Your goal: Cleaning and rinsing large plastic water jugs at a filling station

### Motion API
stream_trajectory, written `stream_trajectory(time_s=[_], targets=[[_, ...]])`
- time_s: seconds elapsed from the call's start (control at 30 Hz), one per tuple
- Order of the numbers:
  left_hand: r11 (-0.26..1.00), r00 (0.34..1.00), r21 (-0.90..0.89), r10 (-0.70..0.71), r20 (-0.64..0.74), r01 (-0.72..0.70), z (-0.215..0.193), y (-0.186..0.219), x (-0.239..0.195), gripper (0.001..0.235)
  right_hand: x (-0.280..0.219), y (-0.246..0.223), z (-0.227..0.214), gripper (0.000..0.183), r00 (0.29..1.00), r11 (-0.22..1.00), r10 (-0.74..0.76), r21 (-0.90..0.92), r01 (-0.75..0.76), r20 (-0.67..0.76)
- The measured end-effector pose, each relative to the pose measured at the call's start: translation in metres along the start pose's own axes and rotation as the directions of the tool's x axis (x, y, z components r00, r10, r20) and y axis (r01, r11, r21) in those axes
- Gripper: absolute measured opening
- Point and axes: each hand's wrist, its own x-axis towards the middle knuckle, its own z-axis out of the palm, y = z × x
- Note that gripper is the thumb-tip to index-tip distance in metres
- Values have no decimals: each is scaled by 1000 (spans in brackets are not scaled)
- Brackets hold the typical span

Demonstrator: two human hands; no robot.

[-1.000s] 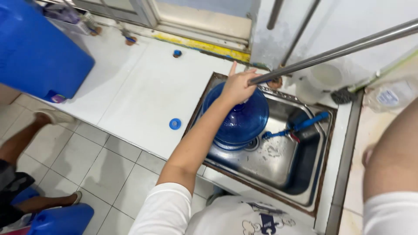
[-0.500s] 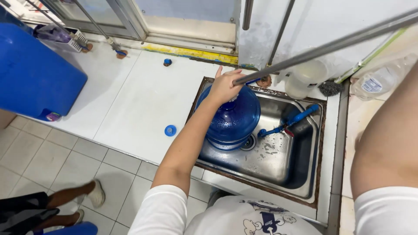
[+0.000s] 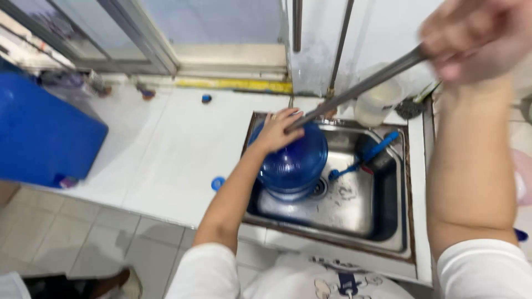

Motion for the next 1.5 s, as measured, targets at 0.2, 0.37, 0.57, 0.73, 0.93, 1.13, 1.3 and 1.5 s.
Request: stream_trajectory(time_s=[0.2, 0.37, 0.57, 0.73, 0.93, 1.13, 1.3, 1.5], targets=[[851, 976, -511, -196, -91, 124, -1, 15, -43, 124, 11, 175, 104, 13, 988, 965, 133, -238, -110, 84], [716, 784, -660, -537, -312, 228, 64, 21, -33, 96, -23, 314, 60, 43, 935, 863, 335, -437, -254, 117], [675, 749, -698, -585, -310, 239, 71, 28, -22, 77, -102, 468, -132, 41, 918, 645, 211, -659, -388, -334], [689, 880, -685, -450, -150, 236, 46, 41, -21, 64, -117, 517, -200, 63, 798, -247, 580, -969, -22, -166], [841, 937, -525, -278, -211, 131, 55, 35, 3, 62, -118, 532, -213, 76, 469, -335, 858, -919, 206, -208], [938, 960, -209, -262, 98, 277, 8, 59, 19, 51, -112, 518, -202, 85, 445, -330, 874, -911, 247, -196], [957, 956, -209, -147, 255, 203, 18, 50, 35, 19, -102, 525, -206, 103, 258, -280, 938, -943, 179, -230], [935, 968, -278, -174, 182, 220, 25, 43, 35, 20, -58, 551, -207, 46, 508, -96, 830, -957, -274, -229]])
